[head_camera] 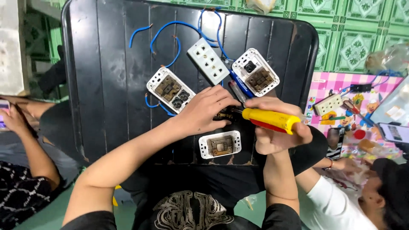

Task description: Disassembling electrical socket units using a screwdriver to remove screws and separate components.

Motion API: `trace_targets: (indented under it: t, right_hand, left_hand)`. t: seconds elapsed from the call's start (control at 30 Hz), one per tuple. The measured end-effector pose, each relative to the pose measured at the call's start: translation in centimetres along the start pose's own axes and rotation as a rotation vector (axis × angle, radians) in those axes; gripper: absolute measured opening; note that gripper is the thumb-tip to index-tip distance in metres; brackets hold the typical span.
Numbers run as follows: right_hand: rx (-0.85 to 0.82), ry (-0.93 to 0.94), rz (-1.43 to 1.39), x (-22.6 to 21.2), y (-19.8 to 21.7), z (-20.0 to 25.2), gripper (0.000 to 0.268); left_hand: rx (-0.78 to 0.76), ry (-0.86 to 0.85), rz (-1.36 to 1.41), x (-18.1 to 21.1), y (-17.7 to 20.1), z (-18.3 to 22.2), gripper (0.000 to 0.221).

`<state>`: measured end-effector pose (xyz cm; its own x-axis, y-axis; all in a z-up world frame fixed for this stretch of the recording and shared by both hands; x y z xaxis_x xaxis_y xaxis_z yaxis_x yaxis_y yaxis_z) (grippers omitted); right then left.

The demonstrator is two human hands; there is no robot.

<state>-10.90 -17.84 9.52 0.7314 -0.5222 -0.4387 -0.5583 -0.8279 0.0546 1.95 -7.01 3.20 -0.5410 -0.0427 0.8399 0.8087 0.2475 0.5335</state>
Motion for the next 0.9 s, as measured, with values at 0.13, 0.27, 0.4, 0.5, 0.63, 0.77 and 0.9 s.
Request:
trace_targets:
  t: [0.13, 0.27, 0.4, 0.5, 0.63, 0.77, 0.9]
  right_hand:
    - [-0.017, -0.030, 0.000, 0.1, -0.6, -0.4, 0.081]
    - [-0.030, -0.066, -0.008, 0.2, -1.1, -0.9, 0.084]
    - [-0.008, -0.083, 0.027, 0.1, -1.4, -1.4, 0.087]
    - [-0.005, -0.015, 0.213, -0.8, -1.3, -1.5, 0.080]
    - [-0.012, 0.065, 0.360, -0.9, -1.8, -0.8, 0.071]
    - [0.074, 0.002, 0.294, 0.2, -0.9, 0.5, 0.078]
    - [0.186, -0.029, 0.294, -1.1, 1.0, -0.9, 0.078]
  left_hand:
    - [0.042, 0.005, 0.015, -0.4, -0.2, -0.1, 0.042]
    - [0.048, 0.033, 0.019, 0.4, 0.0, -0.4, 0.043]
    - [0.030, 0.018, -0.004, -0.3, -1.0, -0.3, 0.041]
    - [0.067, -0.008, 0.003, -0.3, -1.2, -0.2, 0.039]
    - [0.089, -0.004, -0.031, -0.2, -1.0, -0.5, 0.034]
    - [0.112, 0.012, -0.035, 0.0, -0.8, -0.5, 0.039]
    - [0.111, 0.039, -0.014, 1.4, 0.1, -0.9, 0.043]
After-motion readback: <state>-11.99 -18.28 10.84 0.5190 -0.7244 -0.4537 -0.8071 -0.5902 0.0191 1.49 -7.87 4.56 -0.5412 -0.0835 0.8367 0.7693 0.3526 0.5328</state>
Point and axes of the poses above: each hand's wrist, its own z-axis away from the middle knuckle, its own y-axis out of the back of the hand, x = y × z, the point moved 7 cm from there along -z, towards the middle knuckle, and after that the axes turned 12 degrees about y, right-handed, at the moved point
